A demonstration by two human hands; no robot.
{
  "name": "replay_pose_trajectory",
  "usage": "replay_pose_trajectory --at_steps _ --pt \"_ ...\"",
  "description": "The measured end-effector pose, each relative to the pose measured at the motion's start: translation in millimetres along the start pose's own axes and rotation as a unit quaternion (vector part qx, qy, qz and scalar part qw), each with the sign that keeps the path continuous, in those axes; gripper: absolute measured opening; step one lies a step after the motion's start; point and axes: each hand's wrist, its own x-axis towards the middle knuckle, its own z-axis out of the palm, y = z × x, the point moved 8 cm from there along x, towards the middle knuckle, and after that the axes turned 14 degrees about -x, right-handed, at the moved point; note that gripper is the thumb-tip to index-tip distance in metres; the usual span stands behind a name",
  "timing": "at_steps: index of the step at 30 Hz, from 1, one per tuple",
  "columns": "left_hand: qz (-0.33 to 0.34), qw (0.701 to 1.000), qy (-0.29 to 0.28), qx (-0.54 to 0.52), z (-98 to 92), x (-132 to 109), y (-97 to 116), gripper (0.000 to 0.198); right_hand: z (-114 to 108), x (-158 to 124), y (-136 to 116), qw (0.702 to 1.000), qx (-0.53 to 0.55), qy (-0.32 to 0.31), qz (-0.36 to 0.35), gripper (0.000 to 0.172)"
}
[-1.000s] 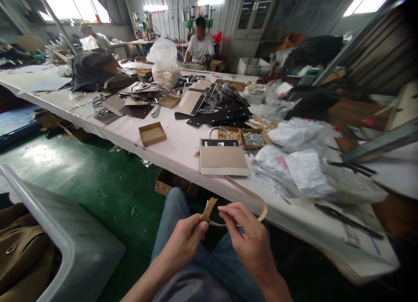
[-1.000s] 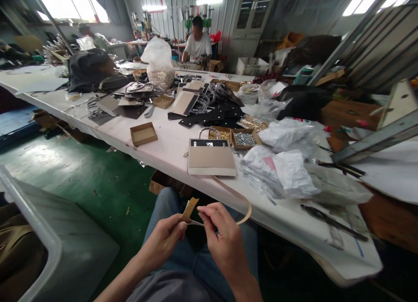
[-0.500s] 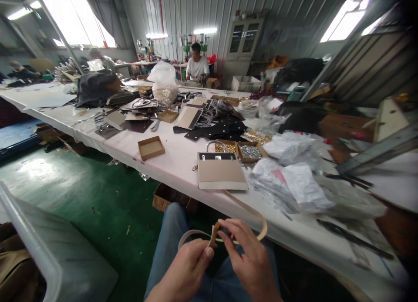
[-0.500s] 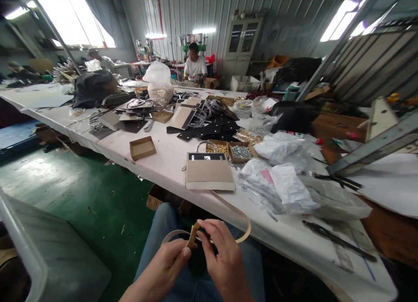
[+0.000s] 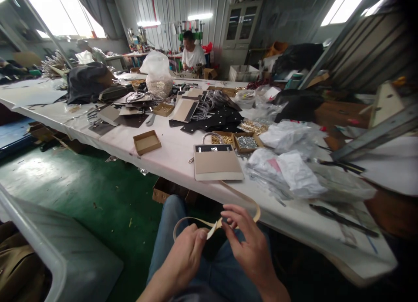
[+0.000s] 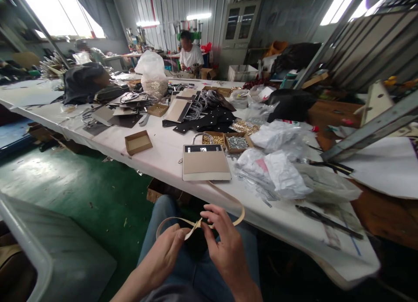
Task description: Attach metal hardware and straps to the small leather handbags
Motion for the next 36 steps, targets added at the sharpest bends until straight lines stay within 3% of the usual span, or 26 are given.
replay_pose_trajectory --at_steps 3,5,12,17,21,24,27,31,34,36 --pt "-0.017 0.999 0.013 -0.034 -1.9 1.4 1.0 0.061 -1.0 -2.7 -2.6 1.0 -0.003 0.004 -0.024 0.044" --pt "-0.02 0.998 0.019 -0.059 -2.0 3.1 2.0 0.058 -0.8 -4.7 -4.2 0.999 -0.008 0.01 -0.046 0.047" --pt "-0.005 0.993 0.011 -0.119 5.4 10.6 5.0 0.049 -6.9 -8.3 0.6 0.998 -0.002 0.06 -0.037 0.029" --pt "-0.027 0.986 0.026 -0.164 10.6 13.3 -7.0 0.044 -6.9 -9.5 5.6 0.997 0.026 0.064 -0.016 0.042" --pt "-0.047 0.977 0.033 -0.206 11.3 16.0 -10.2 0.047 -8.1 -10.6 3.9 0.996 0.012 0.082 -0.014 0.027" --pt "-0.036 0.971 0.024 -0.237 14.8 18.9 -4.7 0.049 -5.5 -11.0 3.4 0.994 0.047 0.094 0.042 0.018" --pt "0.009 0.962 0.043 -0.269 15.9 23.3 1.2 0.045 10.5 -15.4 6.4 0.979 0.119 0.069 0.147 0.006" --pt "0.039 0.933 0.095 -0.344 12.5 32.9 -2.5 0.039 45.1 -26.7 9.2 0.934 0.233 -0.008 0.269 0.02" --pt "0.04 0.92 0.112 -0.373 8.1 39.8 -5.4 0.041 66.3 -29.1 3.1 0.91 0.302 -0.063 0.278 0.027" --pt "0.053 0.927 0.105 -0.356 4.5 42.3 -2.1 0.04 71.4 -27.5 0.8 0.908 0.313 -0.064 0.271 0.027"
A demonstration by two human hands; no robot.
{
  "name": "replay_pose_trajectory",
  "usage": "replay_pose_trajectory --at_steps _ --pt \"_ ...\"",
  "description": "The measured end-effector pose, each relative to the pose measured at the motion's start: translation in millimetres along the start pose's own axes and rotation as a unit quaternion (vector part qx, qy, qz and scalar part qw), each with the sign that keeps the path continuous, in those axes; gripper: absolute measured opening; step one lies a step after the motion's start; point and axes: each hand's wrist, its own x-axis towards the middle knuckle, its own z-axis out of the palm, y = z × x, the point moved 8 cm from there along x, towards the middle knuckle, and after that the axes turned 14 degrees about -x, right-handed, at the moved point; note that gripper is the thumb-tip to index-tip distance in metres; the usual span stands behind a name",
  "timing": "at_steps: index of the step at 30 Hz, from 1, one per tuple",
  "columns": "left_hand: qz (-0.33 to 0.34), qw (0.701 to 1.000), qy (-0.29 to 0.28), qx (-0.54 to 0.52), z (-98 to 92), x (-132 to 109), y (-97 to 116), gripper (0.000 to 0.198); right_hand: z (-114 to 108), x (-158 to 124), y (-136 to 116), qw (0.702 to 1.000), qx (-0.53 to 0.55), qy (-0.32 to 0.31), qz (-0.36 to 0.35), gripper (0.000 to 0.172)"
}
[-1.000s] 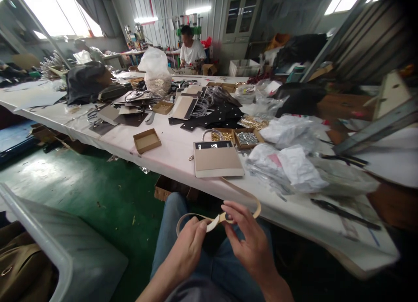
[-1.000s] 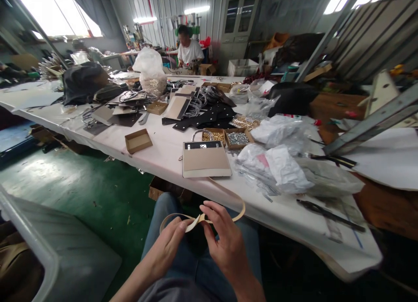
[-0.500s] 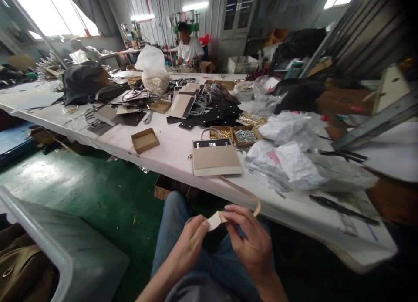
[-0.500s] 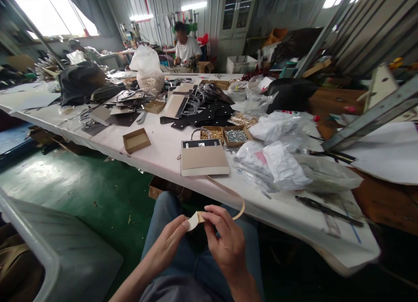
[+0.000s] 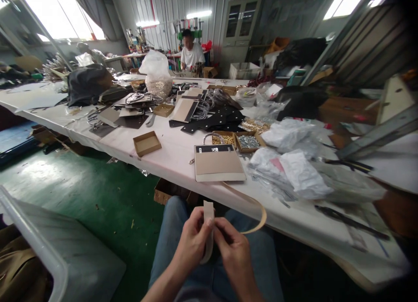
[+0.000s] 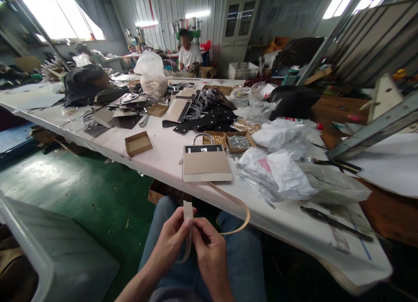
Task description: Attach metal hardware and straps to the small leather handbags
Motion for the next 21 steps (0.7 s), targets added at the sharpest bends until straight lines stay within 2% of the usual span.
replay_pose_trajectory --at_steps 3,5,7,9,11,14,16,17,21 --pt "0.015 1.0 -0.002 0.017 -5.8 4.4 9.9 0.04 1.4 7.3 -6.6 0.999 -0.023 -0.008 -0.036 0.025" --pt "0.01 0.999 0.034 0.012 -19.2 9.8 16.6 0.042 0.1 18.4 -16.0 0.992 -0.086 -0.045 -0.082 0.024" --pt "0.005 0.997 0.076 -0.004 -36.0 17.9 26.0 0.045 -14.1 37.9 -29.9 0.972 -0.184 -0.023 -0.144 0.021" --pt "0.006 0.993 0.105 -0.049 -50.6 28.1 38.1 0.046 -35.3 64.4 -47.4 0.928 -0.303 0.055 -0.211 0.021" --pt "0.0 0.988 0.106 -0.11 -57.9 39.2 50.5 0.047 -43.9 95.3 -61.3 0.862 -0.418 0.094 -0.269 0.03" --pt "-0.01 0.986 0.081 -0.147 -57.4 53.7 69.0 0.045 -30.2 143.9 -62.3 0.784 -0.53 0.034 -0.322 0.063" --pt "-0.012 0.989 0.067 -0.131 -55.2 61.3 80.1 0.044 -18.4 168.7 -54.8 0.755 -0.561 -0.005 -0.341 0.081" --pt "-0.015 0.992 0.058 -0.115 -53.9 65.2 84.4 0.044 -13.7 178.4 -49.5 0.745 -0.571 -0.018 -0.344 0.085" --pt "-0.039 0.999 0.002 0.03 -50.6 89.3 97.7 0.048 -4.6 198.9 -27.1 0.722 -0.588 -0.056 -0.362 0.064"
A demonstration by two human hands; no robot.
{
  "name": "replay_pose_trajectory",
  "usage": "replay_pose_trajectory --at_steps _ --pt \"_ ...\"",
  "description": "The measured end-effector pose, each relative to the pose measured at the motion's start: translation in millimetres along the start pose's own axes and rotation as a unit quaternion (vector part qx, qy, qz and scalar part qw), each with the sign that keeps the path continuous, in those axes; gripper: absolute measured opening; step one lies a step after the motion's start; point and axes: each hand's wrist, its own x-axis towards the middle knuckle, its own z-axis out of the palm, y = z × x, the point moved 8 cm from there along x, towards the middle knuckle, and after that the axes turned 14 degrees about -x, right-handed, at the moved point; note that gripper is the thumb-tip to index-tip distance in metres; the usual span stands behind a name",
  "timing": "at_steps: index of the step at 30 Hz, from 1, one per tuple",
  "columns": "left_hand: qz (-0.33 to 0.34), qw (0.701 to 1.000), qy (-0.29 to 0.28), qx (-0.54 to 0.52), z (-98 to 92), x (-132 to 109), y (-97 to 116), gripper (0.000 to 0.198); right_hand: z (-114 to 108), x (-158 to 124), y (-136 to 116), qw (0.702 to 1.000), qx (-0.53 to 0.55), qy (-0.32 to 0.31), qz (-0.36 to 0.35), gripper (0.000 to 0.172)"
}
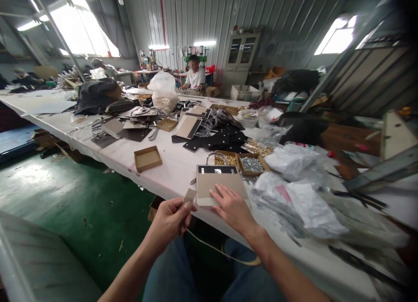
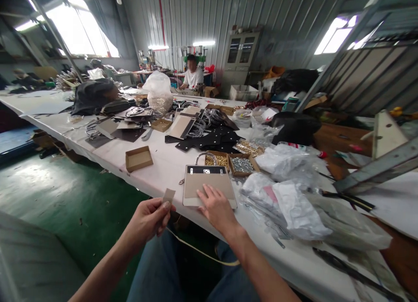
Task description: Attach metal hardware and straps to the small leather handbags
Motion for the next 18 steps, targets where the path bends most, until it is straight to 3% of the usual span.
replay_pose_trajectory --at_steps 5,8,11,14,16,18 --pt "-0.016 0.965 -0.035 0.26 1.9 63.6 19.6 0.046 5.3 -4.8 12.6 0.998 0.025 -0.007 -0.057 0.07" --pt "-0.016 0.934 -0.026 0.357 10.7 108.0 29.8 0.048 -2.4 -4.5 31.1 0.991 0.119 -0.04 -0.055 0.066" --pt "-0.015 0.918 -0.053 0.393 30.3 139.1 28.2 0.049 -10.7 1.4 66.6 0.952 0.296 -0.042 0.071 0.062" --pt "-0.009 0.911 -0.072 0.406 45.3 155.0 13.7 0.05 -12.5 6.8 98.0 0.873 0.434 0.017 0.221 0.055" --pt "-0.011 0.912 -0.082 0.402 49.6 160.3 -1.3 0.052 -9.7 13.6 103.5 0.837 0.483 0.042 0.254 0.058" --pt "-0.009 0.916 -0.09 0.391 50.1 163.7 -14.6 0.055 -4.1 20.7 102.8 0.823 0.499 0.042 0.269 0.06"
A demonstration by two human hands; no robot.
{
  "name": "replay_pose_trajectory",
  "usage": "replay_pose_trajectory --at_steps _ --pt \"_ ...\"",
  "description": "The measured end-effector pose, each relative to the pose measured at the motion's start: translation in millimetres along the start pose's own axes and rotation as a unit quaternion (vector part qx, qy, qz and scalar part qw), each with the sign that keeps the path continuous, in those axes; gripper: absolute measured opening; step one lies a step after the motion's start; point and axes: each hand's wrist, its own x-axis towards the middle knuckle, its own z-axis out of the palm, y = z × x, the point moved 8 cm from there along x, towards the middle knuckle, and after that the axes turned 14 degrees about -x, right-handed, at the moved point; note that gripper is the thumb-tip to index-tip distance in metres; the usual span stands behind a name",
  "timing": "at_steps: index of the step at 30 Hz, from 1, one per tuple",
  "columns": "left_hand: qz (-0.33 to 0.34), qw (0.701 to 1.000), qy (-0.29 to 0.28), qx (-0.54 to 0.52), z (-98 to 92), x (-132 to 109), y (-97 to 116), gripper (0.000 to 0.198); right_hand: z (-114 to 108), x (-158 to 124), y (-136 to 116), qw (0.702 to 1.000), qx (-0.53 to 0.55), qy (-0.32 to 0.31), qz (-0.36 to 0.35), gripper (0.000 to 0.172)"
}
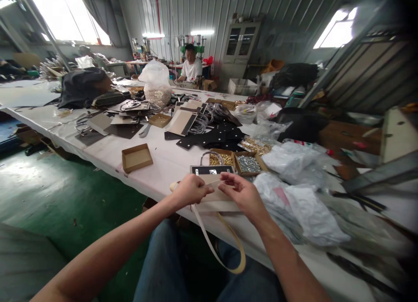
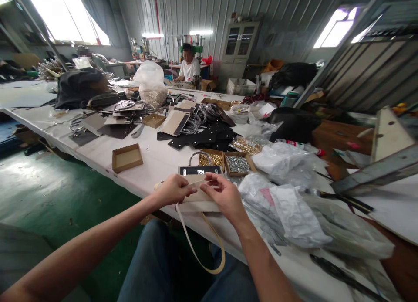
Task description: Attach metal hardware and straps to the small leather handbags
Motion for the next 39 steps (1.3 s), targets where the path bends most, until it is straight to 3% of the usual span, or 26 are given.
replay_pose_trajectory --at_steps 6,11,17,20,23,29,39 --pt "0.01 1.0 -0.011 -0.019 -1.6 9.9 -11.7 0.055 12.5 7.9 7.9 0.999 -0.04 0.009 0.018 0.041" --pt "-0.062 0.993 -0.082 -0.063 -6.1 38.4 -12.3 0.051 16.5 31.1 23.7 0.995 -0.084 0.021 0.053 0.044" --pt "-0.096 0.995 0.02 -0.002 -25.2 99.0 -4.5 0.038 12.5 82.3 26.9 0.972 -0.205 0.097 0.055 0.025" --pt "-0.102 0.993 0.027 0.058 -23.8 116.4 -6.2 0.028 15.4 93.0 37.5 0.964 -0.231 0.105 0.08 0.037" --pt "-0.114 0.991 0.015 0.067 -18.8 122.6 -15.8 0.025 17.0 94.3 44.4 0.958 -0.25 0.111 0.082 0.057" --pt "-0.139 0.99 -0.003 0.022 -9.5 125.1 -37.4 0.025 22.6 96.4 49.9 0.958 -0.265 0.076 0.084 0.05" --pt "-0.128 0.989 -0.007 0.07 -7.5 126.3 -35.3 0.022 28.1 98.1 52.1 0.945 -0.307 0.07 0.088 0.031"
